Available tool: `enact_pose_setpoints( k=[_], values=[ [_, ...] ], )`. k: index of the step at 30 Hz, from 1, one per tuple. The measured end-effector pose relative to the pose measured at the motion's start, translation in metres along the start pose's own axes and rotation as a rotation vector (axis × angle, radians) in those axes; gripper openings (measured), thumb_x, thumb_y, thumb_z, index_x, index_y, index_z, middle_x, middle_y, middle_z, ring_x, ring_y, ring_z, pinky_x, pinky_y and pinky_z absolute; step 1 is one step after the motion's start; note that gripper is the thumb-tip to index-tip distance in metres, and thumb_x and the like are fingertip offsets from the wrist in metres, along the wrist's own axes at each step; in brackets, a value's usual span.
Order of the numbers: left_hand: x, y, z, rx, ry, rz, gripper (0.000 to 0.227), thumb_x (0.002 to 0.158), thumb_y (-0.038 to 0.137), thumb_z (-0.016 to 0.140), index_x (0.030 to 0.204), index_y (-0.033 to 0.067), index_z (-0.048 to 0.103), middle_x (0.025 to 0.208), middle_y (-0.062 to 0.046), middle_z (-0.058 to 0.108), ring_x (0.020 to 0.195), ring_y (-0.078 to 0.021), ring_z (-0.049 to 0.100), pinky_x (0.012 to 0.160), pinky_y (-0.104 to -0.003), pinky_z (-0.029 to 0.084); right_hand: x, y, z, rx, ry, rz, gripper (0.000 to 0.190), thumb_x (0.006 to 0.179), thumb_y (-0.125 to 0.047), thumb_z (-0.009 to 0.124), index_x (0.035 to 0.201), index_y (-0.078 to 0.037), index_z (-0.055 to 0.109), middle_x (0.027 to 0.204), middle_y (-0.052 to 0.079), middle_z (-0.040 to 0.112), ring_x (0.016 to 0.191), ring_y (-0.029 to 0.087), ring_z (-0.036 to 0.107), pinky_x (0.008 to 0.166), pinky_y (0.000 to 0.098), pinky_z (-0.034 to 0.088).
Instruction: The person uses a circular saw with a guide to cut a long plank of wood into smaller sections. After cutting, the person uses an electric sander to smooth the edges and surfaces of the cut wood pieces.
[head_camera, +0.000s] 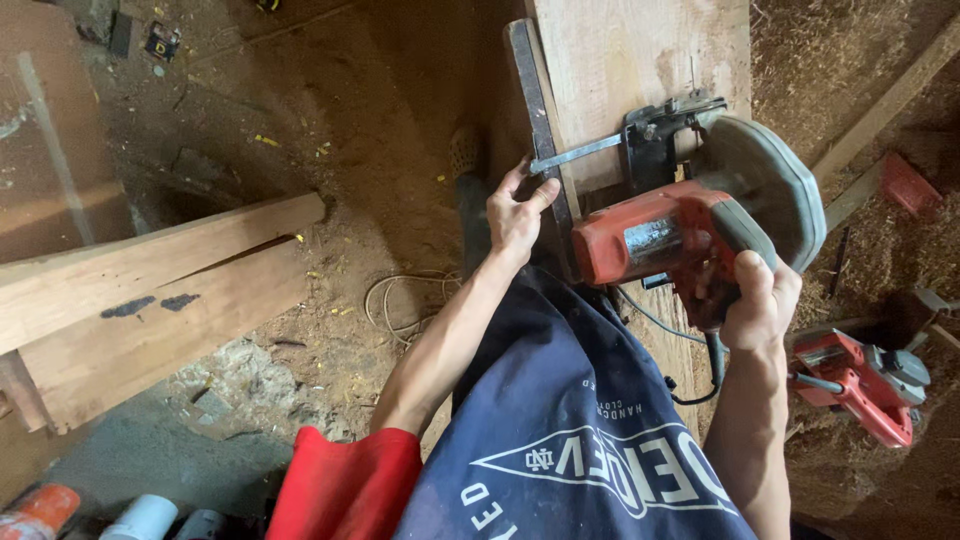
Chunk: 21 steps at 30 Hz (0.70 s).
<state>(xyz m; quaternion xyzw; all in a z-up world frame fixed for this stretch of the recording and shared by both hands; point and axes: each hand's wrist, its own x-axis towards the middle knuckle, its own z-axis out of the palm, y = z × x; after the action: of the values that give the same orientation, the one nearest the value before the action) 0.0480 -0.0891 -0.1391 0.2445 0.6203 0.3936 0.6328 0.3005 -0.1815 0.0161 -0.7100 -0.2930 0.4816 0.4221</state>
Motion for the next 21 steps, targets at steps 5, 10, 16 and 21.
enact_pose_setpoints(
  k=[5, 10, 16, 21],
  values=[
    [0.009, 0.01, 0.002, 0.016, 0.022, -0.015, 0.06, 0.084, 0.017, 0.084, 0.139, 0.0061, 0.064, 0.126, -0.009, 0.074, 0.113, -0.0161, 0.066, 0.102, -0.03, 0.05, 0.012, -0.005, 0.008, 0.022, 0.023, 0.036, 0.065, 0.097, -0.056, 0.063, 0.12, 0.004, 0.068, 0.075, 0.005, 0.063, 0.058, 0.013, 0.058, 0.05, 0.0268, 0.044],
    [0.026, 0.014, 0.001, -0.001, 0.013, -0.002, 0.058, 0.085, 0.017, 0.083, 0.139, 0.0077, 0.065, 0.124, -0.008, 0.075, 0.111, -0.0157, 0.067, 0.101, -0.03, 0.051, 0.024, -0.022, 0.02, 0.014, 0.01, 0.033, 0.064, 0.097, -0.054, 0.062, 0.124, 0.005, 0.067, 0.076, 0.006, 0.063, 0.059, 0.014, 0.058, 0.051, 0.0277, 0.045],
    [0.034, 0.02, 0.001, 0.045, 0.032, -0.006, 0.055, 0.086, 0.015, 0.082, 0.138, 0.0073, 0.066, 0.123, -0.007, 0.075, 0.108, -0.014, 0.067, 0.099, -0.03, 0.051, 0.031, -0.033, 0.03, 0.035, -0.033, -0.038, 0.063, 0.102, -0.051, 0.062, 0.126, 0.007, 0.067, 0.083, 0.006, 0.064, 0.067, 0.013, 0.059, 0.058, 0.0275, 0.046],
    [0.039, 0.021, 0.001, -0.012, 0.019, -0.028, 0.054, 0.086, 0.012, 0.082, 0.138, 0.0072, 0.065, 0.12, -0.004, 0.074, 0.106, -0.0128, 0.066, 0.098, -0.029, 0.051, 0.036, -0.037, 0.03, -0.008, -0.005, 0.036, 0.059, 0.1, -0.051, 0.061, 0.118, 0.005, 0.068, 0.074, 0.006, 0.063, 0.058, 0.012, 0.056, 0.05, 0.0265, 0.042]
  ],
)
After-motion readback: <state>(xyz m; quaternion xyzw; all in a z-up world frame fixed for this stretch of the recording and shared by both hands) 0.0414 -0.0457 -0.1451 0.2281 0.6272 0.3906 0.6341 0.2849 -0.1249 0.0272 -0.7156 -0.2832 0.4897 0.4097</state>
